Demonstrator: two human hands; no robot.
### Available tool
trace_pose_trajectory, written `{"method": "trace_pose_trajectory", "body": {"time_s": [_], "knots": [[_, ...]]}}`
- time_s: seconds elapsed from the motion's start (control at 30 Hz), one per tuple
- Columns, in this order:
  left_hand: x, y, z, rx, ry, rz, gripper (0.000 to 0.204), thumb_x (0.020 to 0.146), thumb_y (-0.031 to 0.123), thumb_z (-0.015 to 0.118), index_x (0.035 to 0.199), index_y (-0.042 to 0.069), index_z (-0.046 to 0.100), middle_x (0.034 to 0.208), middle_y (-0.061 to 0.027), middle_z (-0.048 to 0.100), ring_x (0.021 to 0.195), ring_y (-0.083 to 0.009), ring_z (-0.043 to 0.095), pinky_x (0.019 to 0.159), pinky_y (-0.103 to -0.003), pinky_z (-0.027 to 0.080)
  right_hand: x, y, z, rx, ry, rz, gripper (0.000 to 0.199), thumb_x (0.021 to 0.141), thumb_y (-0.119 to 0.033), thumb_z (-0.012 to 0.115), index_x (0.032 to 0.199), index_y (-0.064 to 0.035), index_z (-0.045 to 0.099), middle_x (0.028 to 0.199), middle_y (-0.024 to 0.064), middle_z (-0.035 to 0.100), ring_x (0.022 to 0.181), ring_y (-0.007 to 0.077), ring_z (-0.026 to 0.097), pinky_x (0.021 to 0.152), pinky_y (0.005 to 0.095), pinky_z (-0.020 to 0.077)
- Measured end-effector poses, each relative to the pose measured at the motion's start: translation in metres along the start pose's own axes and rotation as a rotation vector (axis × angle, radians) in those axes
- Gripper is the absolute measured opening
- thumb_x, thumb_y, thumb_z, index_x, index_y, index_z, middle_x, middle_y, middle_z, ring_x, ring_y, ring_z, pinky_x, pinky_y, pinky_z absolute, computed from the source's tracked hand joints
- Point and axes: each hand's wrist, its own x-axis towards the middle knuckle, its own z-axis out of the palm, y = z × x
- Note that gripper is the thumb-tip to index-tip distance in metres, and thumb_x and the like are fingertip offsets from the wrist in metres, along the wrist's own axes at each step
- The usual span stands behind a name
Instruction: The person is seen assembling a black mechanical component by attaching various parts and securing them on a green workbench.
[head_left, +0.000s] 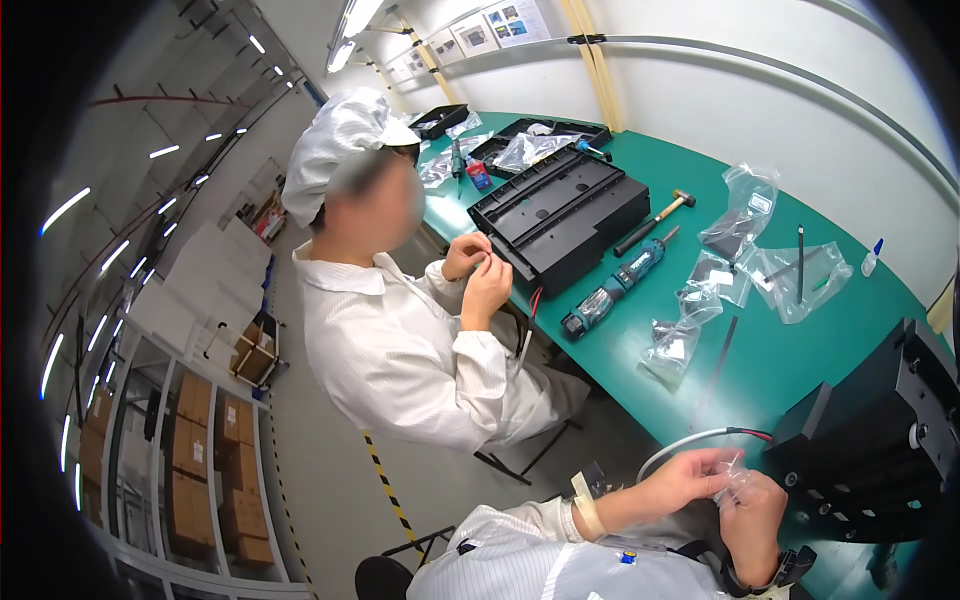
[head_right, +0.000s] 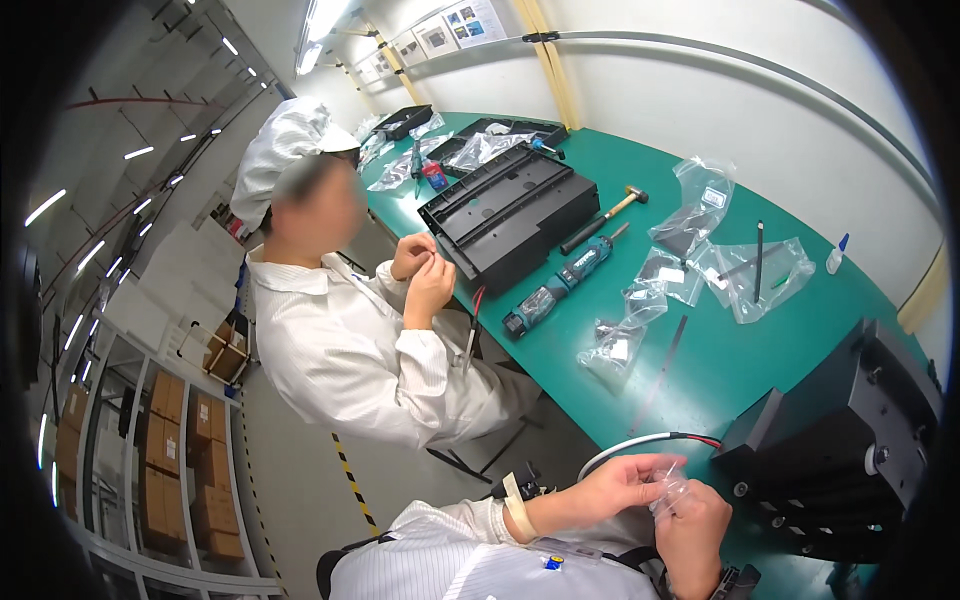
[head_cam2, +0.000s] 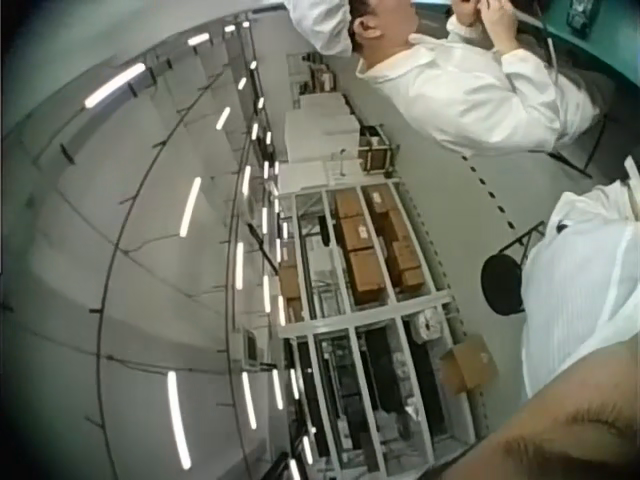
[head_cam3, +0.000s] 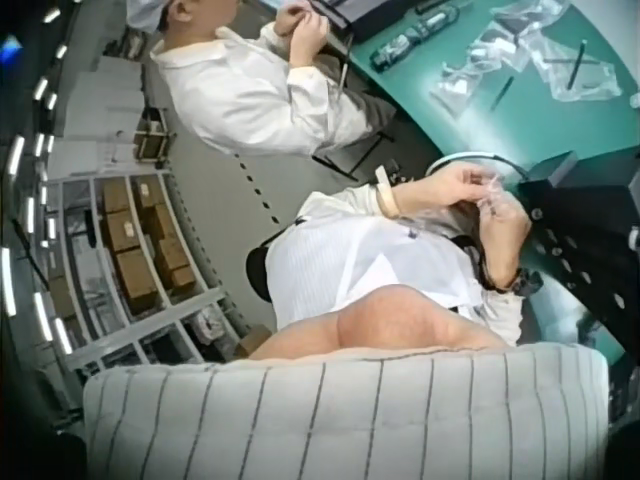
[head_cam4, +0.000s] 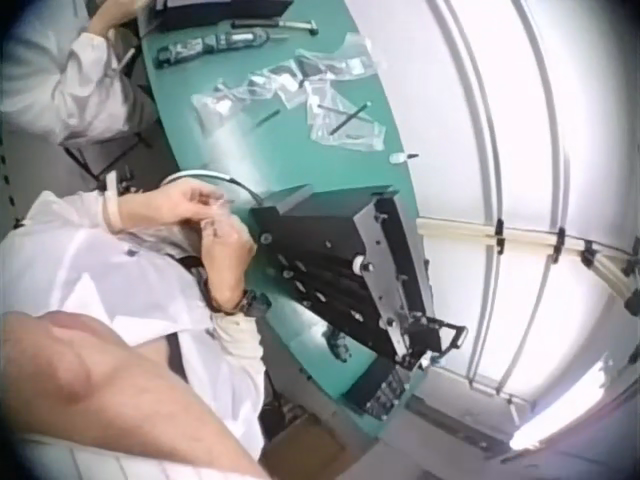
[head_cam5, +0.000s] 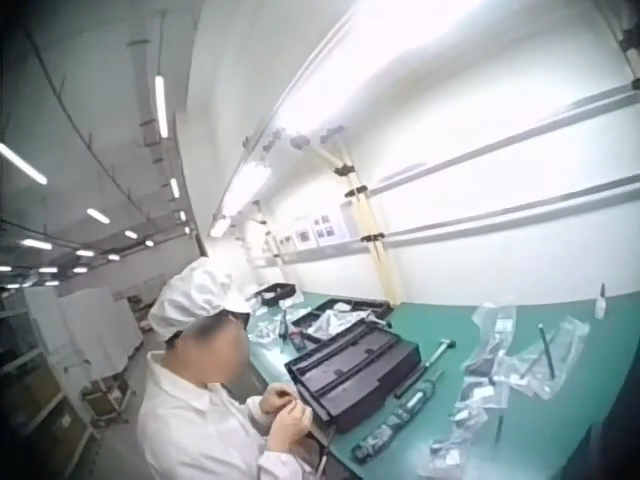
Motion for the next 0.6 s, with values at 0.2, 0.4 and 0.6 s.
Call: {"method": "trace_pose_trajectory", "body": {"time_s": [0.2, 0.4, 0.6], "knots": [[-0.002, 0.011, 0.002, -0.152, 0.03, -0.071, 0.057, 0.112, 0.022, 0.06, 0.161, 0.003, 0.041, 0.139, -0.0049, 0.063, 0.126, -0.0118, 0.06, 0.107, -0.031, 0.05, 0.003, -0.002, 0.0, 0.098, 0.055, -0.002, 0.01, 0.079, 0.001, 0.074, 0.088, -0.0032, 0.073, 0.071, 0.0156, 0.06, 0.067, 0.0374, 0.061, 0.059, 0.0467, 0.0456], [-0.004, 0.019, 0.003, -0.219, 0.101, -0.081, 0.049, 0.112, 0.024, 0.059, 0.156, 0.004, 0.047, 0.135, -0.0036, 0.065, 0.122, -0.0122, 0.063, 0.105, -0.033, 0.054, 0.003, -0.003, -0.007, 0.044, 0.02, 0.002, 0.014, 0.079, 0.008, 0.069, 0.091, 0.0021, 0.074, 0.076, 0.0148, 0.057, 0.067, 0.0328, 0.058, 0.062, 0.041, 0.0452], [-0.009, 0.025, -0.003, -0.22, 0.187, -0.069, 0.047, 0.112, 0.023, 0.06, 0.152, 0.001, 0.051, 0.133, -0.0071, 0.067, 0.12, -0.0155, 0.065, 0.103, -0.035, 0.055, 0.004, -0.005, 0.002, 0.13, 0.152, -0.009, 0.028, 0.077, 0.009, 0.075, 0.102, -0.0036, 0.08, 0.092, 0.0139, 0.068, 0.077, 0.03, 0.067, 0.066, 0.0384, 0.0517]]}}
